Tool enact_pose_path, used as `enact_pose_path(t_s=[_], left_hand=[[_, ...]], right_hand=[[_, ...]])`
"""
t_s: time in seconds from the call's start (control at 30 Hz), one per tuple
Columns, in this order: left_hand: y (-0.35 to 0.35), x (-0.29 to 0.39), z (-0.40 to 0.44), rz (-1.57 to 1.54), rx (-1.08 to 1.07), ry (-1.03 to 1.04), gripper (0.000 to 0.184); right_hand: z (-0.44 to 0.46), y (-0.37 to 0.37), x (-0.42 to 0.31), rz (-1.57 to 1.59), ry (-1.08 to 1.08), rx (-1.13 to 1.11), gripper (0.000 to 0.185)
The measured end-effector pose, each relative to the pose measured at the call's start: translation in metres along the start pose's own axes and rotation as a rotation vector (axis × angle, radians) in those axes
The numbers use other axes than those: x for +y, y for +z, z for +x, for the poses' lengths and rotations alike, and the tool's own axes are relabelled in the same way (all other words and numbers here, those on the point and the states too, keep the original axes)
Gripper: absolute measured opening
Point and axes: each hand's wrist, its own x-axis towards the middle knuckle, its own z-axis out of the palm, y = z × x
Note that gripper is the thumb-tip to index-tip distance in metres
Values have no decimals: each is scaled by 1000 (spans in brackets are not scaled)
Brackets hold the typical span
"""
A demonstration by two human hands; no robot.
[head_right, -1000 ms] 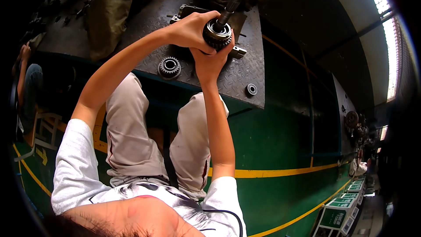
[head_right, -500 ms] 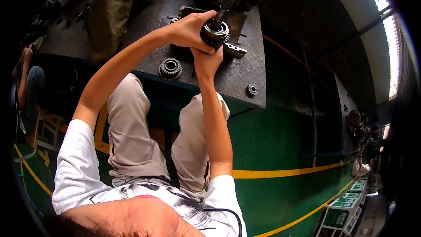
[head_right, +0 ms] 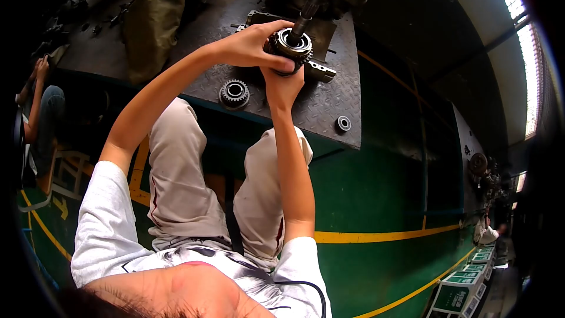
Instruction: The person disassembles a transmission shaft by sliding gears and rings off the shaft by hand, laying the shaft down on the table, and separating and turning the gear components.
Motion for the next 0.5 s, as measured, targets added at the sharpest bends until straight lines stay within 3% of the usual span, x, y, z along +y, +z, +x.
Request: enact_pose_path(t_s=[0.07, 0.2, 0.37, 0.5], left_hand=[[5, 0, 1, -30, 92, -3, 83], [5, -3, 4, -59, 91, 36, 82], [7, -2, 1, -72, 138, -4, 69], [5, -1, 1, -37, 202, 61, 73]], right_hand=[[-1, 1, -1, 17, 18, 12, 58], [-1, 2, 2, 29, -1, 45, 59], [-1, 0, -3, 66, 15, -2, 60], [-1, 2, -4, 40, 20, 12, 60]])
